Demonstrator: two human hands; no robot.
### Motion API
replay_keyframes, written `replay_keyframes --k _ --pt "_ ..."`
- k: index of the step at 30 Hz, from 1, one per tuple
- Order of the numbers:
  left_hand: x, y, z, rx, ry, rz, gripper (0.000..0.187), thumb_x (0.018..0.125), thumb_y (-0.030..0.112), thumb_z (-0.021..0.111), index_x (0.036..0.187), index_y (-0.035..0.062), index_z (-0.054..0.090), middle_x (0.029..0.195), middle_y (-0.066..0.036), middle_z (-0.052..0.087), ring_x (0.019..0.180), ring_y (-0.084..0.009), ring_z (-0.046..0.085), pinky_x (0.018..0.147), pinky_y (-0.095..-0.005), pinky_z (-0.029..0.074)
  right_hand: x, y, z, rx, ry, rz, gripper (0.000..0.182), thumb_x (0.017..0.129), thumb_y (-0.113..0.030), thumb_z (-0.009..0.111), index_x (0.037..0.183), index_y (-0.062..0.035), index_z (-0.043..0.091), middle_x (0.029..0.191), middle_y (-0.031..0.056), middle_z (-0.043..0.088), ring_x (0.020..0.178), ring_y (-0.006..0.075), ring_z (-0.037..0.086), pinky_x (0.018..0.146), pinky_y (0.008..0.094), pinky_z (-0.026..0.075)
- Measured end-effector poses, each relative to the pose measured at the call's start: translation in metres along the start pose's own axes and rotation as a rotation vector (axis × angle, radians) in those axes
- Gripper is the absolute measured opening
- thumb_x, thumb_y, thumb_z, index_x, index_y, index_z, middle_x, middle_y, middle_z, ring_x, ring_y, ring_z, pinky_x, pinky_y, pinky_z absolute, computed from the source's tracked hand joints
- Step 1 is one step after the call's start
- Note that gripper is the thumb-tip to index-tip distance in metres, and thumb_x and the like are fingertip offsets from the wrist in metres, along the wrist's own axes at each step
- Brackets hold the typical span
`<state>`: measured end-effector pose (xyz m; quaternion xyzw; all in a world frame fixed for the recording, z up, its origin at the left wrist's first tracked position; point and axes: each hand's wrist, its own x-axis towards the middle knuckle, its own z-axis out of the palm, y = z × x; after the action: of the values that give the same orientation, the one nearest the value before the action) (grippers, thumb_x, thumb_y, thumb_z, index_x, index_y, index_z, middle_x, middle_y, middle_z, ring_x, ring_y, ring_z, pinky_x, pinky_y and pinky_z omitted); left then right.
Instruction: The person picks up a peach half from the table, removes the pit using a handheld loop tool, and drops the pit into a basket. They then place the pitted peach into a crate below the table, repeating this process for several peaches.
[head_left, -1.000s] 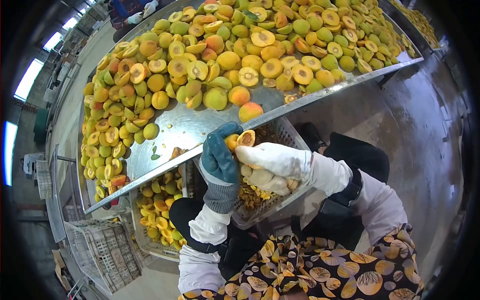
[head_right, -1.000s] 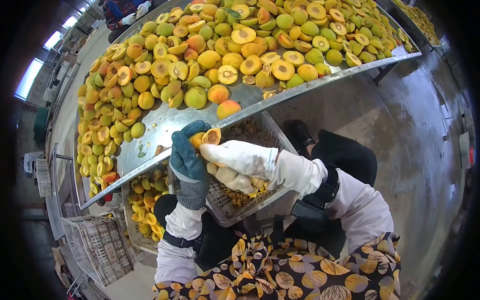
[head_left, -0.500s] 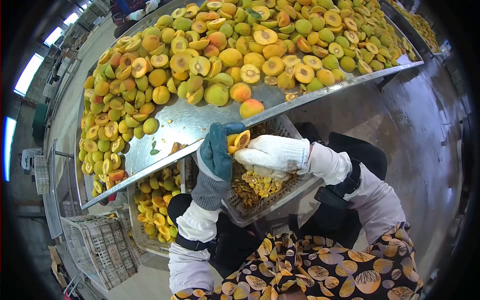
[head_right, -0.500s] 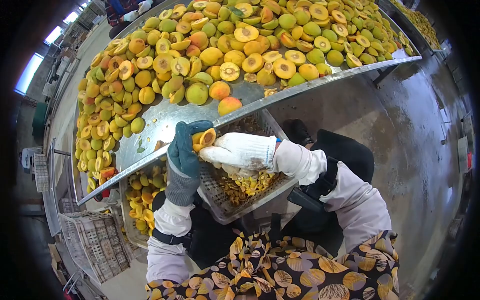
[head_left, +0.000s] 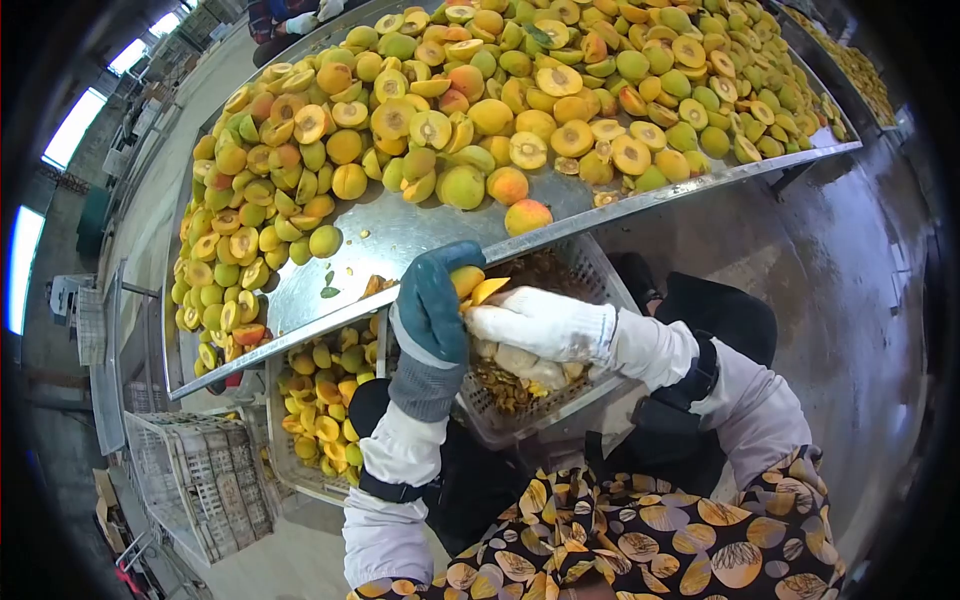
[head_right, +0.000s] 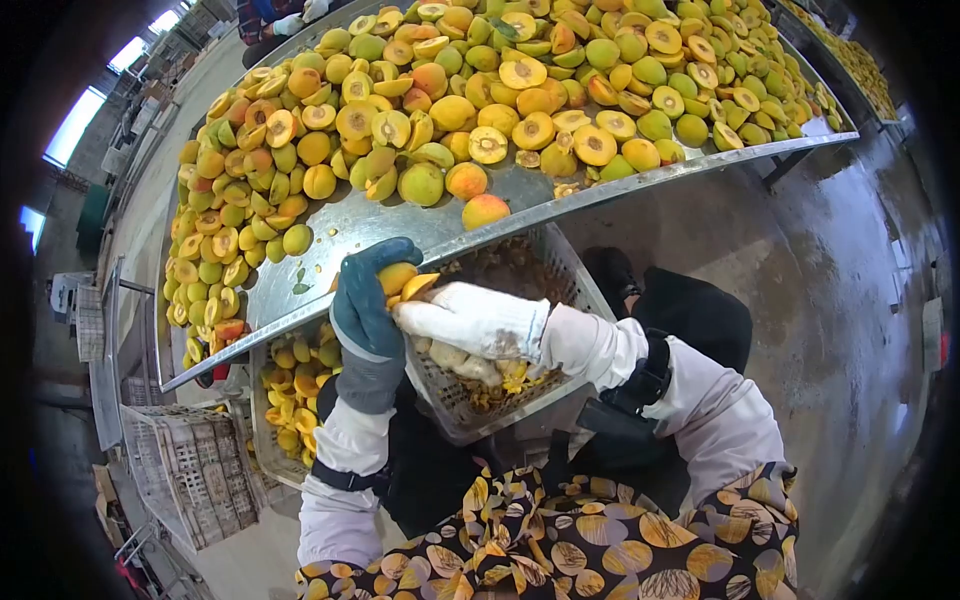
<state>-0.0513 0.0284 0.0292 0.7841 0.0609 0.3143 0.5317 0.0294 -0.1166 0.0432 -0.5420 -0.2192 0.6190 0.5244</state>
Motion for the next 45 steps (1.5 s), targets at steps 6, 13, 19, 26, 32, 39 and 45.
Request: replay_keyframes --k 6,13,19,26,32,39,45 --pt "0.01 0.015 -0.012 0.097 -0.167 -0.155 0.049 0.11 0.034 0.032 0.106 -0.0029 0.064 0.093 -0.016 0.069 0.088 -0.0235 0.068 0.082 -0.0339 0.053 0.009 0.005 -0.01 -0.961 0.366 -0.4 0.044 0.095 -0.049 0.056 0.109 -0.0075 0.064 0.085 0.0197 0.07 0.078 0.0413 0.068 0.068 0.0481 0.055" --pt "0.01 0.019 -0.022 0.228 -0.21 -0.186 0.045 0.109 0.033 0.035 0.107 -0.0027 0.062 0.094 -0.018 0.068 0.087 -0.0288 0.069 0.08 -0.0372 0.054 0.013 0.009 0.001 -1.03 0.429 -0.476 0.041 0.096 -0.05 0.055 0.109 -0.0115 0.065 0.08 0.0159 0.07 0.075 0.039 0.069 0.065 0.047 0.055" --pt "0.023 0.016 -0.02 0.335 -0.31 -0.397 0.055 0.108 0.043 0.033 0.101 -0.0031 0.062 0.088 -0.022 0.067 0.084 -0.0357 0.067 0.079 -0.0427 0.052 0.019 0.016 -0.006 -1.177 0.555 -0.459 0.042 0.092 -0.051 0.062 0.106 -0.0107 0.064 0.073 0.0125 0.068 0.063 0.034 0.067 0.056 0.0438 0.053" --pt "0.016 0.006 -0.063 0.333 -0.304 -0.64 0.058 0.104 0.052 0.044 0.101 -0.0032 0.064 0.079 -0.01 0.066 0.072 -0.0235 0.06 0.074 -0.0385 0.05 0.013 0.03 -0.007 -1.479 0.678 -0.519 0.037 0.088 -0.047 0.067 0.092 -0.0107 0.059 0.064 0.0089 0.063 0.053 0.0293 0.066 0.046 0.0424 0.05" --pt "0.007 -0.028 -0.143 1.462 -0.304 -0.349 0.032 0.094 0.032 0.062 0.099 0.0016 0.07 0.09 -0.021 0.07 0.085 -0.0419 0.066 0.077 -0.0468 0.053 0.007 0.053 -0.037 -1.257 0.643 -0.274 0.031 0.089 -0.036 0.064 0.098 -0.0071 0.059 0.069 0.014 0.068 0.063 0.0328 0.07 0.054 0.0459 0.053" --pt "0.114 -0.062 0.02 1.022 -0.424 -0.169 0.062 0.089 0.047 0.067 0.134 0.0058 0.052 0.115 -0.027 0.062 0.107 -0.0414 0.063 0.092 -0.0464 0.05 -0.002 0.062 -0.06 -1.17 0.578 -0.149 0.043 0.089 -0.047 0.063 0.102 -0.0051 0.061 0.077 0.0191 0.069 0.076 0.0408 0.069 0.066 0.05 0.055" --pt "0.123 -0.084 0.036 1.187 -0.474 -0.133 0.062 0.086 0.04 0.07 0.133 0.0051 0.051 0.114 -0.02 0.063 0.1 -0.0347 0.066 0.083 -0.0426 0.054 -0.027 0.028 -0.052 -0.943 0.628 -0.35 0.05 0.087 -0.051 0.065 0.103 -0.0038 0.059 0.082 0.0213 0.069 0.08 0.0407 0.069 0.071 0.0493 0.054"
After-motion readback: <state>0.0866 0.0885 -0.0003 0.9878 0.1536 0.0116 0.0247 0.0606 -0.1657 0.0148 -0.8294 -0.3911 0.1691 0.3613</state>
